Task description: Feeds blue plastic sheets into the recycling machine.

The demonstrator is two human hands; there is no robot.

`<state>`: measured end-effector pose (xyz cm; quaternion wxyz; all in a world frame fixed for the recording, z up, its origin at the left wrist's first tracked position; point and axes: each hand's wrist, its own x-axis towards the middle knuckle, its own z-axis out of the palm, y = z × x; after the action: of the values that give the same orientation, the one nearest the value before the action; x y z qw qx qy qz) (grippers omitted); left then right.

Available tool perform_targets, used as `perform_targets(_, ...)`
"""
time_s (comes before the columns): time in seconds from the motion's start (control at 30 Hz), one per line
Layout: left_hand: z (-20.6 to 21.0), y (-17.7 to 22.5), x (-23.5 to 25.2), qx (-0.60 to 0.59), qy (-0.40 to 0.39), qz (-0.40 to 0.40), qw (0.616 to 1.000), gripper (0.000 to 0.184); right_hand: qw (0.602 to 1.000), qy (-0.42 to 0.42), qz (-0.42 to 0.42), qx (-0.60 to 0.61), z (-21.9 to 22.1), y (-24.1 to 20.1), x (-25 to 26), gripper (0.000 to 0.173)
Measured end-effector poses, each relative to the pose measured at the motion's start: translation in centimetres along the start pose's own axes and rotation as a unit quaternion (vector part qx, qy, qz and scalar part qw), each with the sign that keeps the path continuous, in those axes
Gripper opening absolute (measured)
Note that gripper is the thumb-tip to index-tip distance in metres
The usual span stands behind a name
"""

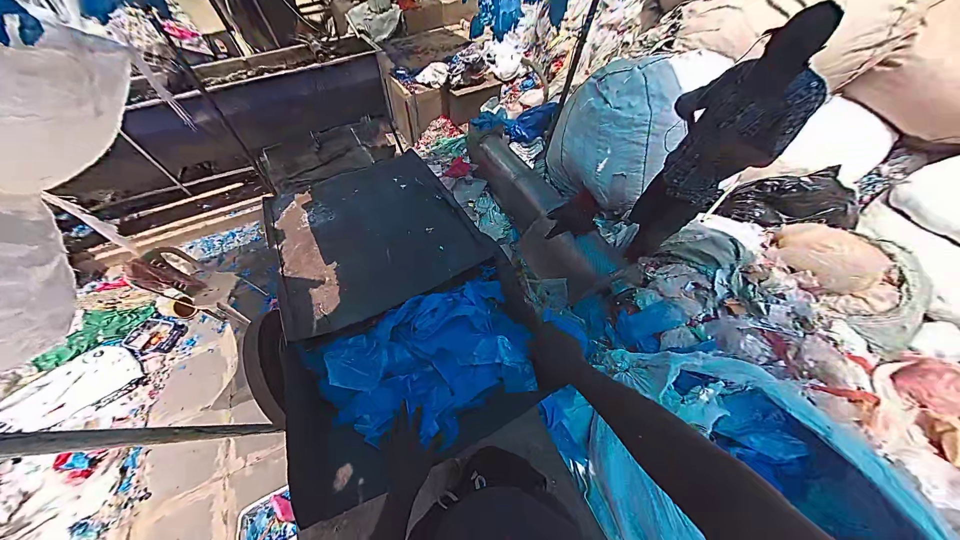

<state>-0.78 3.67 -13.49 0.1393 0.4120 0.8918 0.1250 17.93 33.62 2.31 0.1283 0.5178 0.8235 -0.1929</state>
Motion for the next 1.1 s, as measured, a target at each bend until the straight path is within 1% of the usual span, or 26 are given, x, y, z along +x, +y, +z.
perform_targets(0.03, 0.2, 0.0, 0.0, 0.003, 0.004, 0.001, 1.0, 0.079, 1.0, 0.002, -0.01, 0.002, 0.1, 0.2, 0.2, 0.059)
perform_targets(0.07, 0.2, 0.1, 0.0, 0.004, 0.007, 0.0, 1.0, 0.08, 1.0, 0.004, -0.014, 0.0, 0.3, 0.4, 0.6, 0.07)
perform_targets(0.1, -0.4, 0.5, -0.3, 0.003, 0.0, -0.003, 1.0, 0.079, 1.0, 0.002, -0.014, 0.002, 0.3, 0.4, 0.8, 0.077)
perform_targets(0.13, -2.1, 1.4, -0.7, 0.001, -0.031, -0.012, 0.999, 0.078, 1.0, -0.002, -0.014, 0.005, 0.3, 0.4, 0.7, 0.079)
perform_targets(0.17, -4.6, 2.6, -1.4, -0.006, -0.076, -0.022, 0.997, 0.077, 1.0, -0.005, -0.015, 0.01, 0.2, 0.4, 0.5, 0.078)
perform_targets(0.2, -5.7, 3.2, -1.9, -0.012, -0.077, -0.02, 0.997, 0.076, 1.0, -0.004, -0.016, 0.014, 0.1, 0.5, 0.4, 0.076)
perform_targets(0.23, -5.8, 3.2, -2.1, -0.023, -0.056, -0.01, 0.998, 0.077, 1.0, 0.002, -0.017, 0.014, 0.2, 0.5, 0.4, 0.073)
perform_targets(0.3, -4.4, 2.3, -1.8, -0.02, -0.024, 0.002, 1.0, 0.077, 1.0, 0.004, -0.015, 0.004, 0.2, 0.5, 0.5, 0.073)
perform_targets(0.37, -1.5, 1.0, -0.7, -0.003, -0.003, 0.005, 1.0, 0.078, 1.0, 0.001, -0.009, -0.004, 0.2, 0.5, 0.5, 0.073)
perform_targets(0.43, 0.0, 0.3, -0.1, 0.003, 0.007, 0.007, 1.0, 0.078, 1.0, 0.003, -0.005, -0.002, 0.2, 0.6, 0.4, 0.067)
perform_targets(0.47, 0.1, 0.3, 0.0, 0.002, 0.003, 0.005, 1.0, 0.078, 1.0, 0.004, -0.001, 0.0, 0.0, 0.5, 0.3, 0.064)
perform_targets(0.53, 0.0, 0.4, 0.0, 0.004, -0.001, 0.002, 1.0, 0.078, 1.0, -0.001, 0.003, 0.001, -0.4, 0.3, 0.1, 0.064)
perform_targets(0.6, 0.0, 0.4, 0.0, 0.005, 0.002, 0.001, 1.0, 0.078, 1.0, -0.011, 0.003, 0.0, -0.5, 0.2, 0.0, 0.069)
perform_targets(0.67, -0.1, 0.4, -0.1, 0.003, 0.002, 0.004, 1.0, 0.078, 1.0, -0.014, 0.002, 0.005, -0.4, 0.3, 0.2, 0.07)
perform_targets(0.83, 0.2, 0.1, 0.1, 0.011, -0.001, 0.003, 1.0, 0.079, 1.0, -0.001, 0.005, 0.001, 0.2, 0.4, 0.6, 0.063)
perform_targets(1.0, 0.2, 0.1, 0.2, 0.006, -0.006, -0.002, 1.0, 0.079, 1.0, 0.005, 0.011, 0.005, 0.6, 0.5, 0.9, 0.069)
perform_targets(1.1, 2.0, -1.0, 0.6, 0.022, 0.023, 0.003, 0.999, 0.082, 1.0, 0.007, 0.007, 0.012, 0.3, 0.4, 0.5, 0.074)
